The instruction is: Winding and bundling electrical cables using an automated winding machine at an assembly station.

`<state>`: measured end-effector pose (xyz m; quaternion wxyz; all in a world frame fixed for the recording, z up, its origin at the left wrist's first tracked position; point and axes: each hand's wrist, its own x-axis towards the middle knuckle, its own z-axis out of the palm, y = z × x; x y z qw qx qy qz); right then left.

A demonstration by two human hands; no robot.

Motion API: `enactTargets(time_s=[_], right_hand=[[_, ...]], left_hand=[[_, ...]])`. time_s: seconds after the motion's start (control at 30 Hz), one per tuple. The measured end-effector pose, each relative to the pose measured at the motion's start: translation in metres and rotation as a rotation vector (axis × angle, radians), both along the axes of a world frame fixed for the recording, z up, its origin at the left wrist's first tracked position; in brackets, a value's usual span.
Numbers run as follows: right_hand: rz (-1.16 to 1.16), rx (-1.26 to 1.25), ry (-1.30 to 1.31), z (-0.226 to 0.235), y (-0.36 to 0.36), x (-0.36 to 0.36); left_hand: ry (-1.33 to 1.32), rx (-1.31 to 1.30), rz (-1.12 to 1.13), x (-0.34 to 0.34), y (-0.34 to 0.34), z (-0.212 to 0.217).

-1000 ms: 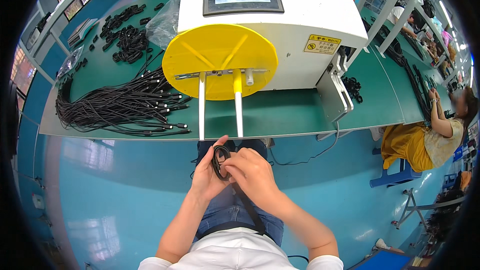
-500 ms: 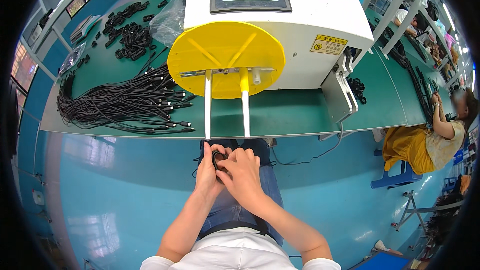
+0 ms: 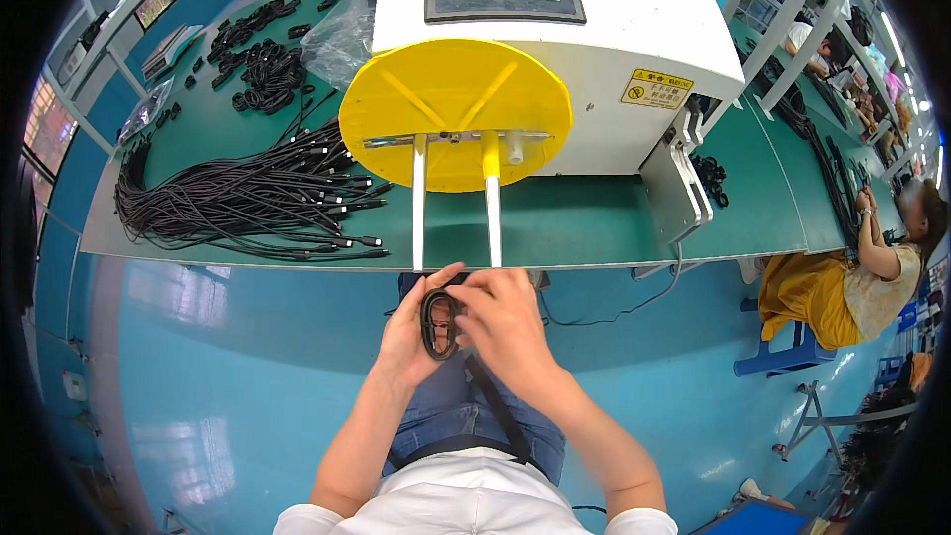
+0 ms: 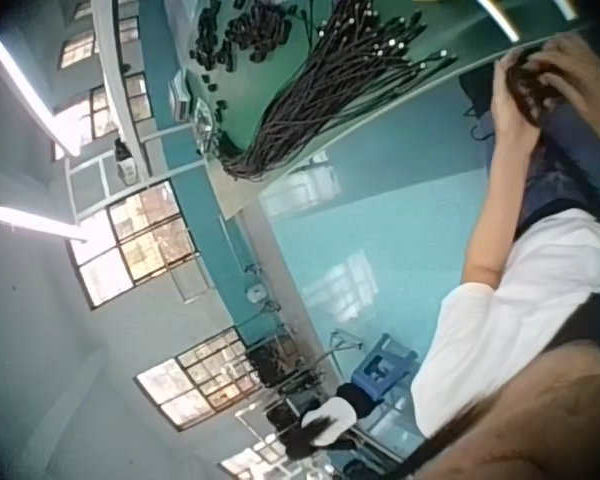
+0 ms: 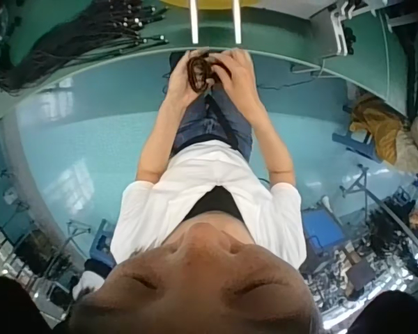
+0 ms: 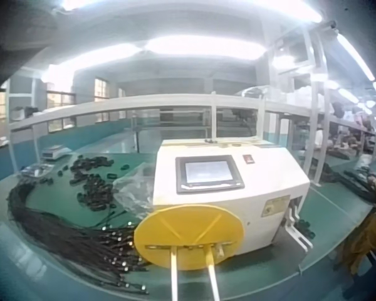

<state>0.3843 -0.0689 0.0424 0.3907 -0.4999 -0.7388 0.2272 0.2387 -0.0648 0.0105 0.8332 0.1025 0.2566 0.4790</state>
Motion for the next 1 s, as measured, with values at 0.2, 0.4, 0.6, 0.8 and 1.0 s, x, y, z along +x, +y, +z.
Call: enactTargets(time_s=[0.2, 0.4, 0.6, 0.8, 1.0], right_hand=[[-0.005, 0.186, -0.271, 0.006, -0.003, -0.013], [-0.091, 0.188, -0.35, -0.002, -0.004, -0.013], [-0.081, 0.204, -0.286, 0.006, 0.003, -0.016], [-0.035, 0.111, 0.015, 0.012, 0.007, -0.01], [0.182, -0.495, 0.556, -0.012, 0.003, -0.023]], left_hand=[[0.105, -0.119, 0.02, 0.009, -0.001, 0.023], [0.137, 0.077, -0.072, 0.007, -0.004, 0.011], [0.257, 0.203, -0.164, 0.001, -0.001, 0.0], [0.058, 0.071, 0.093, -0.02, 0.005, 0.014], [0.016, 0.235, 0.188, -0.056, 0.002, 0.002]])
